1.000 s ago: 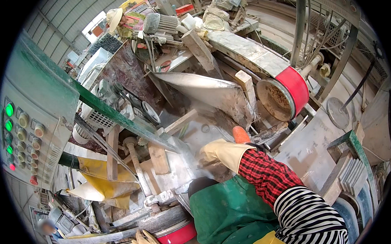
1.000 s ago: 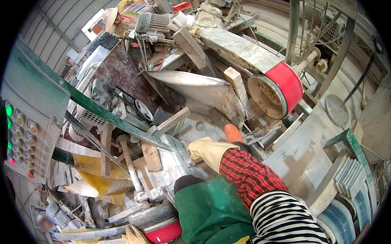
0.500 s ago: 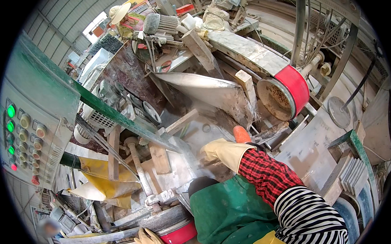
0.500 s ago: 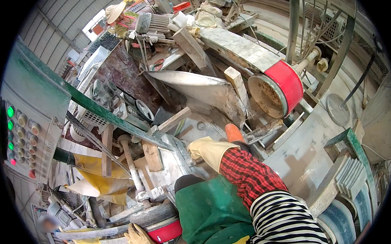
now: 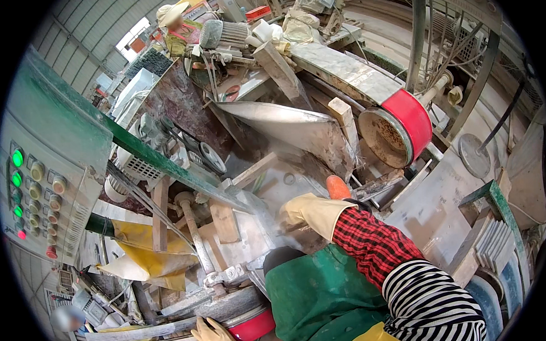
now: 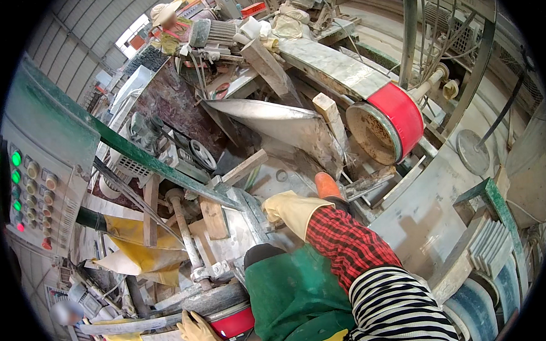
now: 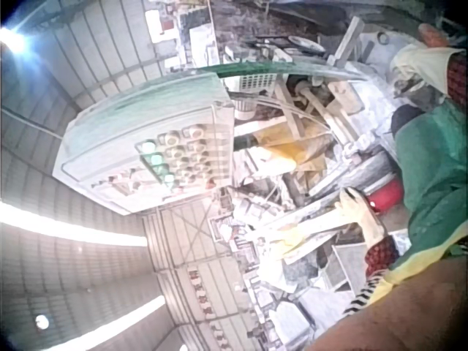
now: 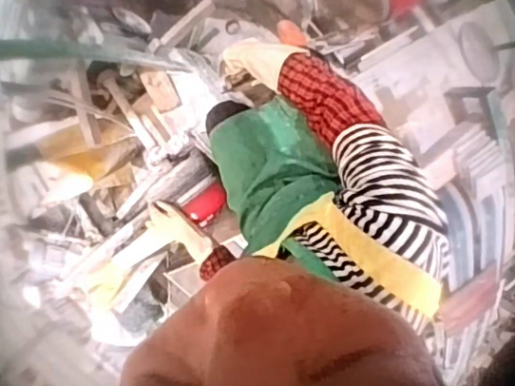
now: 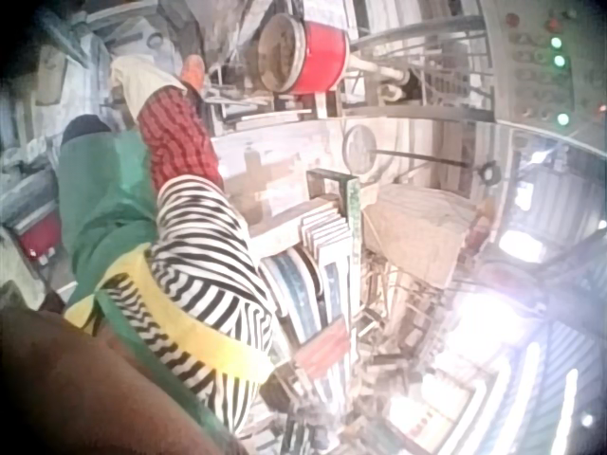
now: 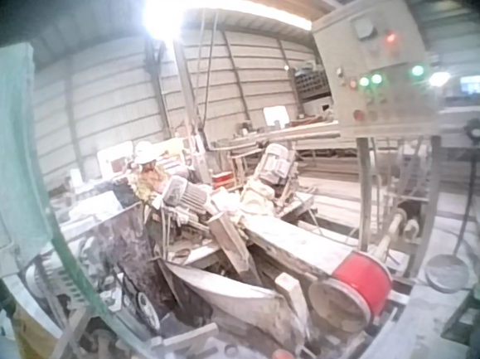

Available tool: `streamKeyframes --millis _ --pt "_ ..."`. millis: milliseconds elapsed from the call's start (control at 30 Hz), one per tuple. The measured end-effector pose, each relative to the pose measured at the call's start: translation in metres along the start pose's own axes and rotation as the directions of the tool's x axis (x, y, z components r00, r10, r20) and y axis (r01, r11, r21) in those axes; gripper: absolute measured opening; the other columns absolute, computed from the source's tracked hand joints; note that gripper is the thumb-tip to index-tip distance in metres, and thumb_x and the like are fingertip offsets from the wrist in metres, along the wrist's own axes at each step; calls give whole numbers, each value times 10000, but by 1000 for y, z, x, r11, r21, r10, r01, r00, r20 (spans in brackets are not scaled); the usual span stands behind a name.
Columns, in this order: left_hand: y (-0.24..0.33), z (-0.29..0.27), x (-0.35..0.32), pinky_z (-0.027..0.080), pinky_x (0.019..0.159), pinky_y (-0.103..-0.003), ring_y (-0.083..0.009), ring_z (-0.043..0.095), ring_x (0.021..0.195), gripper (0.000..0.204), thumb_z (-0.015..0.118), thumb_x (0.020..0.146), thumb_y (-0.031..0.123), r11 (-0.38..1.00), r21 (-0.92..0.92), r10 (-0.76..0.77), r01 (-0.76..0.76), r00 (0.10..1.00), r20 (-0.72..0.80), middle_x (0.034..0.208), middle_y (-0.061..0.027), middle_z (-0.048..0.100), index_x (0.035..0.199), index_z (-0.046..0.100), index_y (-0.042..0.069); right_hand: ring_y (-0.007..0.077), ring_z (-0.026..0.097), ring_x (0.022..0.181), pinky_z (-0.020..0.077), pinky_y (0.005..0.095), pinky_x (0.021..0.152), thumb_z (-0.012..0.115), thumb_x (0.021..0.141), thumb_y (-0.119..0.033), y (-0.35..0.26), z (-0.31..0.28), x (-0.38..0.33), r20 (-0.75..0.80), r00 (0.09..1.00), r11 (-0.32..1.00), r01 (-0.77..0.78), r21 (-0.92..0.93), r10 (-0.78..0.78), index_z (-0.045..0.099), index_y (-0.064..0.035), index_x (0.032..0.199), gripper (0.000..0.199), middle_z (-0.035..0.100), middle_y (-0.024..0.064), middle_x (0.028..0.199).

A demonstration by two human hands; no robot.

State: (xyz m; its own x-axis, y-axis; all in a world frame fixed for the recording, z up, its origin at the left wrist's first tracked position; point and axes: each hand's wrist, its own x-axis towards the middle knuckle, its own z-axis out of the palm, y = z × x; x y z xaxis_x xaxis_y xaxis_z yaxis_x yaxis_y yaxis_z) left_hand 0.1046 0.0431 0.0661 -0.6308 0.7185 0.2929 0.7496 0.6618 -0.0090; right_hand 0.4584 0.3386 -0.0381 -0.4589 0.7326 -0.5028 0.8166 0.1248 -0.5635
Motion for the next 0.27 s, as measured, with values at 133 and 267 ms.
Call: streamKeyframes --millis 133,267 --pt "-4 2 -3 346 1043 -481 -383 470 1300 416 522 998 380 999 2 44 -44 999 -16 1267 -167 653 1300 644 120 260 685 1058 544 380 865 623 874 -351 -28 -29 -59 -57 997 999 47 20 -46 652 -265 1290 426 702 61 1200" --pt "-5 -21 1 336 1066 -493 -367 437 1345 440 528 998 401 984 -153 109 -87 983 145 1319 -169 627 1317 633 117 276 668 1101 540 388 911 624 875 -364 -11 -19 -35 -39 999 1000 -13 10 13 599 -271 1356 490 672 68 1267"
